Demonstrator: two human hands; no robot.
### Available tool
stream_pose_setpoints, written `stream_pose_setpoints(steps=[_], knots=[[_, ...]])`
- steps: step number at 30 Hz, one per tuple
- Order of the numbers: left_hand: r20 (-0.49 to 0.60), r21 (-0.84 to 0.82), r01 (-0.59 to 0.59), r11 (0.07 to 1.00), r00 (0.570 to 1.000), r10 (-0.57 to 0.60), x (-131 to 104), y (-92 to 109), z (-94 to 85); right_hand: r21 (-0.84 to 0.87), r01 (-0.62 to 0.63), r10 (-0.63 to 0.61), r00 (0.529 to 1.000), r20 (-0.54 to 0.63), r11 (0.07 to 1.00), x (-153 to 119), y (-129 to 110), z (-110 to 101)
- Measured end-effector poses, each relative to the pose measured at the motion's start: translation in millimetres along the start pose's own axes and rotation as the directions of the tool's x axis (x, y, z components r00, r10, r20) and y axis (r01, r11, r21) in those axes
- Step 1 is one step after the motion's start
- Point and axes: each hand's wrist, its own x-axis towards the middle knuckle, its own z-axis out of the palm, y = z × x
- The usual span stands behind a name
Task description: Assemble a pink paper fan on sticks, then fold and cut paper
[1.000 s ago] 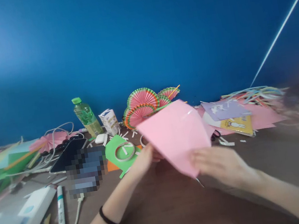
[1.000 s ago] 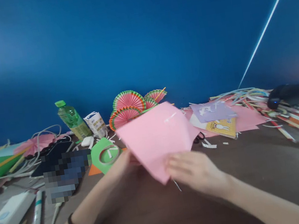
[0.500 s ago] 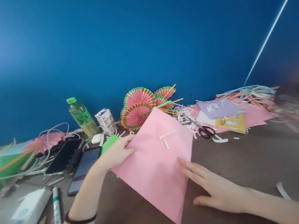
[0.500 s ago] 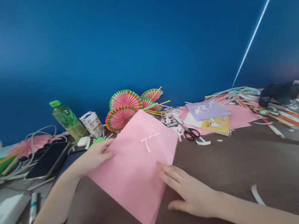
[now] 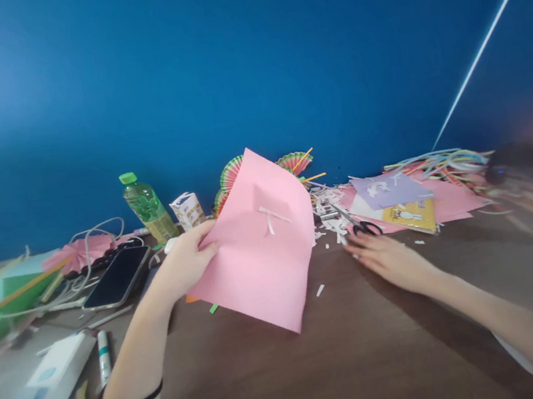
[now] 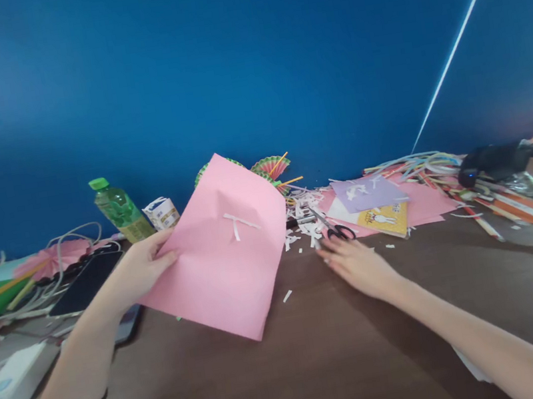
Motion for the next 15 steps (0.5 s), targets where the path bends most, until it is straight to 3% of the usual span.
stream_pose_setpoints(steps=[1, 3, 5, 6, 8, 10, 11, 12, 13, 15], knots=[[-0.040, 0.022, -0.003, 1.000, 0.999, 0.004, -2, 1, -3.5, -0.045, -0.118, 0.115, 0.991, -0.071, 0.992, 0, 13, -2], [-0.146, 0.052, -0.002, 0.999, 0.989, 0.010, -5, 5, -8.8, -0.100, -0.372, 0.338, 0.907, -0.253, 0.923, 1, 31, -9], [-0.256, 0.065, 0.026, 0.998, 0.967, -0.009, -9, 9, -11.3, -0.061, -0.438, 0.394, 0.855, -0.338, 0.897, 7, 37, -17], [-0.298, 0.072, 0.042, 0.997, 0.954, -0.018, -11, 12, -11.7, 0.011, -0.418, 0.396, 0.852, -0.341, 0.908, 12, 33, -20], [-0.341, 0.086, 0.060, 0.994, 0.939, -0.027, -13, 16, -11.6, 0.277, -0.307, 0.377, 0.892, -0.250, 0.911, 23, 15, -24], [-0.351, 0.096, 0.061, 0.993, 0.936, -0.024, -15, 20, -11.3, 0.614, -0.210, 0.259, 0.966, 0.009, 0.761, 36, -15, -23], [-0.349, 0.094, 0.059, 0.994, 0.937, -0.023, -15, 22, -11.4, 0.739, -0.174, 0.099, 0.984, 0.145, 0.651, 42, -31, -22], [-0.345, 0.088, 0.058, 0.994, 0.938, -0.024, -16, 24, -11.6, 0.802, -0.148, -0.003, 0.983, 0.184, 0.578, 49, -46, -19], [-0.342, 0.081, 0.061, 0.995, 0.939, -0.030, -16, 26, -12.0, 0.809, -0.101, -0.041, 0.987, 0.153, 0.579, 55, -59, -16], [-0.341, 0.068, 0.085, 0.994, 0.938, -0.057, -16, 28, -12.9, 0.657, 0.022, -0.004, 1.000, -0.029, 0.753, 66, -76, -8]])
